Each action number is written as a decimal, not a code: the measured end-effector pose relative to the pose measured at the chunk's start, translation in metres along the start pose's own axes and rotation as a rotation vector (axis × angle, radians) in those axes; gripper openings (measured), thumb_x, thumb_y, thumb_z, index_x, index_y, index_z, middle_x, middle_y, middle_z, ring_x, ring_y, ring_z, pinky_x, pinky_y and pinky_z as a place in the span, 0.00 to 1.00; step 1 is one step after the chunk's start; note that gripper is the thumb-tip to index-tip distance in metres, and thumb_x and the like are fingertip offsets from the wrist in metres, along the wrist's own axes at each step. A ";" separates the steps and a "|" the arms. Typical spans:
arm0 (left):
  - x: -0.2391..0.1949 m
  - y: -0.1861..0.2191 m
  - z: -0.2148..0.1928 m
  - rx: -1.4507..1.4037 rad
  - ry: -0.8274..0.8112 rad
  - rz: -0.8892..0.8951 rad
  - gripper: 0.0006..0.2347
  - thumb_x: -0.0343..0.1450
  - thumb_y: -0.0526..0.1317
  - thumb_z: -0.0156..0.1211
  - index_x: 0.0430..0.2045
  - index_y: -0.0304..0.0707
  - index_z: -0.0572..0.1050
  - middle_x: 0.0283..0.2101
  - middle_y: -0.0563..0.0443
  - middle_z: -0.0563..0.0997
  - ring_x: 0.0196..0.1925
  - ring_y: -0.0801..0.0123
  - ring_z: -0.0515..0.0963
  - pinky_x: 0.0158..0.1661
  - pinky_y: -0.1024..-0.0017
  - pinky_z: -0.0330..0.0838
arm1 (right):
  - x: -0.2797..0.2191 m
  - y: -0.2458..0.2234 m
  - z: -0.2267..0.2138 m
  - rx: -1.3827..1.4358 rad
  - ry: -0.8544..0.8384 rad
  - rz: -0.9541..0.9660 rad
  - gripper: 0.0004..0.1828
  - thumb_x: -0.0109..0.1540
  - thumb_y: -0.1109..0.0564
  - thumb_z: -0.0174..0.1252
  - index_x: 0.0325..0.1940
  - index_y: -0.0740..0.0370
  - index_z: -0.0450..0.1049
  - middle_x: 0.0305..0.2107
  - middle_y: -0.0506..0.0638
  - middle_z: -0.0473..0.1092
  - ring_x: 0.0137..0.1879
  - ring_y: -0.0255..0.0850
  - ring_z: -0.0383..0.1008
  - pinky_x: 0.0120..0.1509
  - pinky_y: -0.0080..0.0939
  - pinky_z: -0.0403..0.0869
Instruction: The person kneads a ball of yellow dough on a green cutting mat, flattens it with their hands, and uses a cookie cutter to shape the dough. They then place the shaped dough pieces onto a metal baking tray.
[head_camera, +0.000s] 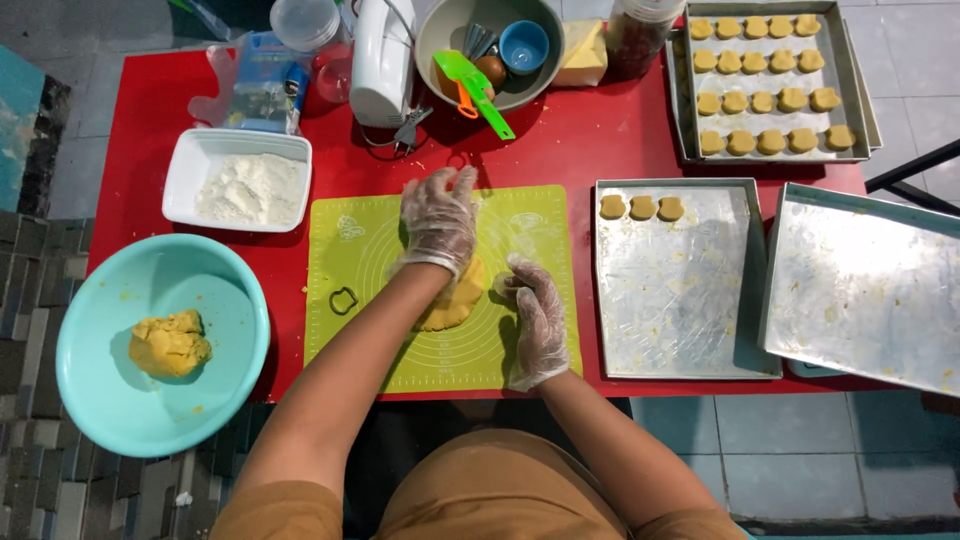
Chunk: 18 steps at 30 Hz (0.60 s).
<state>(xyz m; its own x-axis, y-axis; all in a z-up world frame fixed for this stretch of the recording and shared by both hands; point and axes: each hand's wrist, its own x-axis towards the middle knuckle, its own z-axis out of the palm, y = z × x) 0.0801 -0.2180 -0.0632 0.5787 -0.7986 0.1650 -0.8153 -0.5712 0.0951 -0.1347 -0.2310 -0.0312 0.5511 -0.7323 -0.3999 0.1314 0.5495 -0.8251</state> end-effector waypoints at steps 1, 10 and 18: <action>0.001 0.013 -0.011 -0.061 -0.077 -0.139 0.25 0.73 0.41 0.55 0.68 0.58 0.65 0.63 0.47 0.69 0.68 0.51 0.69 0.68 0.47 0.57 | -0.001 -0.003 0.000 0.002 0.001 0.000 0.21 0.65 0.47 0.49 0.62 0.46 0.70 0.48 0.48 0.73 0.53 0.43 0.77 0.51 0.43 0.58; -0.020 0.043 0.020 0.011 0.061 -0.044 0.25 0.73 0.46 0.59 0.68 0.53 0.66 0.65 0.44 0.64 0.73 0.51 0.62 0.71 0.46 0.53 | 0.003 -0.006 0.000 0.010 0.003 -0.005 0.22 0.65 0.47 0.50 0.63 0.48 0.71 0.46 0.48 0.73 0.51 0.41 0.77 0.50 0.42 0.60; -0.025 0.049 0.034 0.121 0.284 0.139 0.29 0.71 0.42 0.57 0.70 0.46 0.63 0.70 0.39 0.64 0.74 0.48 0.60 0.72 0.40 0.45 | 0.015 0.016 -0.017 -0.035 -0.061 -0.059 0.22 0.65 0.46 0.50 0.63 0.50 0.70 0.45 0.50 0.73 0.49 0.42 0.79 0.46 0.39 0.64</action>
<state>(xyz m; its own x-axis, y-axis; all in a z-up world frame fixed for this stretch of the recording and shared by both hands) 0.0267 -0.2325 -0.0961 0.4202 -0.7952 0.4372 -0.8682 -0.4925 -0.0614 -0.1379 -0.2401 -0.0568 0.5929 -0.7362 -0.3263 0.1367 0.4914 -0.8602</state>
